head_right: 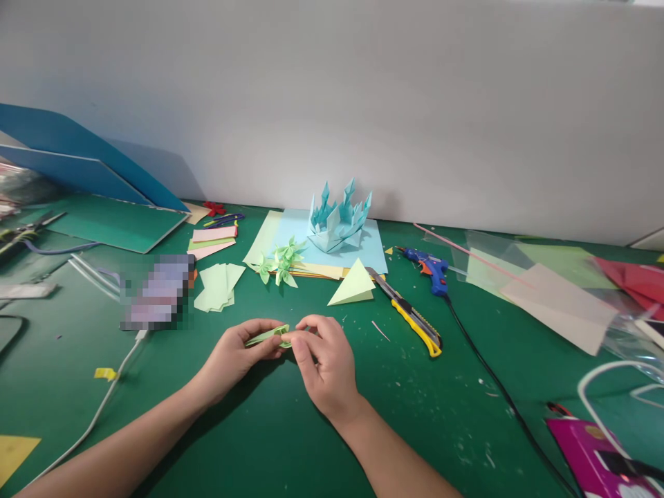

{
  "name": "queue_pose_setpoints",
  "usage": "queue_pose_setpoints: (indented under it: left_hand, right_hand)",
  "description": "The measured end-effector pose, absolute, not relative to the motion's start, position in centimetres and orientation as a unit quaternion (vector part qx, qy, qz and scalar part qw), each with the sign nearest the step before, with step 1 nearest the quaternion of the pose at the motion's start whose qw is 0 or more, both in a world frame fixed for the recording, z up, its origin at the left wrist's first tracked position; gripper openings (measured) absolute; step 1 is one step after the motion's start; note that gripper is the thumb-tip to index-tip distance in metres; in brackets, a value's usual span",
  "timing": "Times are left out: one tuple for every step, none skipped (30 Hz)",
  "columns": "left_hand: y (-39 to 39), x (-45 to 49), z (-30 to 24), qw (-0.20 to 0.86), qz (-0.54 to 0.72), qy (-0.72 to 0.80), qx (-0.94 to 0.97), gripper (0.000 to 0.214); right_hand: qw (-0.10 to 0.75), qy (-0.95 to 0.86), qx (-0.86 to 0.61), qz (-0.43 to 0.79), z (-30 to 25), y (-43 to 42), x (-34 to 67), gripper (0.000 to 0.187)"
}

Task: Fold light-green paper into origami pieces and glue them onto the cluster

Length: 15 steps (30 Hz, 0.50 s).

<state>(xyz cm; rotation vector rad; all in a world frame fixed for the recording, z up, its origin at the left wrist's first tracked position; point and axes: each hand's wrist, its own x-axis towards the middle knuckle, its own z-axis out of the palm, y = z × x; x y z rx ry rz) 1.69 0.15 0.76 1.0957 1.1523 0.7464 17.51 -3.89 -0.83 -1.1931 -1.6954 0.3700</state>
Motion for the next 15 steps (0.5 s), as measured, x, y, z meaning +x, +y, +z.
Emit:
queue_pose_setpoints:
  left_hand:
    - [0.16, 1.69, 0.76, 0.638, 0.326, 0.504, 0.482, 0.034]
    - [0.16, 1.69, 0.75, 0.638, 0.324, 0.504, 0.484, 0.035]
    - [0.17, 1.69, 0.72, 0.638, 0.323, 0.503, 0.486, 0.035]
    - [0.17, 1.67, 0.68, 0.636, 0.322, 0.501, 0.490, 0.036]
    - [0.18, 1.66, 0.63, 0.634, 0.321, 0.499, 0.495, 0.036]
    - [0.19, 1.64, 0.57, 0.631, 0.322, 0.498, 0.501, 0.036]
    - [0.20, 1.62, 0.50, 0.626, 0.322, 0.496, 0.508, 0.037]
    - [0.22, 1.59, 0.44, 0.621, 0.322, 0.495, 0.516, 0.037]
    - [0.23, 1.56, 0.38, 0.616, 0.321, 0.494, 0.523, 0.038]
    - [0.25, 1.53, 0.33, 0.611, 0.319, 0.494, 0.530, 0.039]
    - [0.26, 1.50, 0.29, 0.606, 0.317, 0.493, 0.538, 0.039]
    - [0.27, 1.46, 0.27, 0.602, 0.314, 0.491, 0.546, 0.040]
    - [0.28, 1.42, 0.26, 0.598, 0.312, 0.488, 0.553, 0.040]
    - [0.29, 1.38, 0.28, 0.595, 0.310, 0.487, 0.559, 0.040]
    - [0.29, 1.35, 0.30, 0.592, 0.310, 0.486, 0.563, 0.039]
  right_hand:
    - [0.492, -0.703, -0.491, 0.150, -0.85, -3.90, 17.50, 0.031]
    - [0.489, -0.706, -0.491, 0.148, -0.86, -3.90, 17.49, 0.030]
    - [0.487, -0.707, -0.491, 0.147, -0.87, -3.91, 17.48, 0.030]
    - [0.486, -0.708, -0.491, 0.147, -0.87, -3.90, 17.46, 0.031]
    - [0.485, -0.708, -0.493, 0.147, -0.87, -3.90, 17.45, 0.031]
    - [0.483, -0.708, -0.493, 0.148, -0.86, -3.90, 17.44, 0.031]
    - [0.483, -0.707, -0.494, 0.151, -0.85, -3.89, 17.43, 0.032]
    - [0.483, -0.706, -0.493, 0.156, -0.85, -3.90, 17.42, 0.032]
    - [0.484, -0.704, -0.493, 0.162, -0.85, -3.90, 17.41, 0.033]
    - [0.486, -0.701, -0.493, 0.170, -0.86, -3.90, 17.39, 0.033]
    - [0.488, -0.697, -0.493, 0.180, -0.86, -3.90, 17.38, 0.034]
    - [0.492, -0.691, -0.493, 0.193, -0.87, -3.90, 17.36, 0.035]
    - [0.496, -0.685, -0.492, 0.207, -0.87, -3.88, 17.33, 0.036]
    - [0.500, -0.678, -0.490, 0.223, -0.86, -3.85, 17.31, 0.037]
    - [0.503, -0.671, -0.488, 0.239, -0.85, -3.81, 17.28, 0.038]
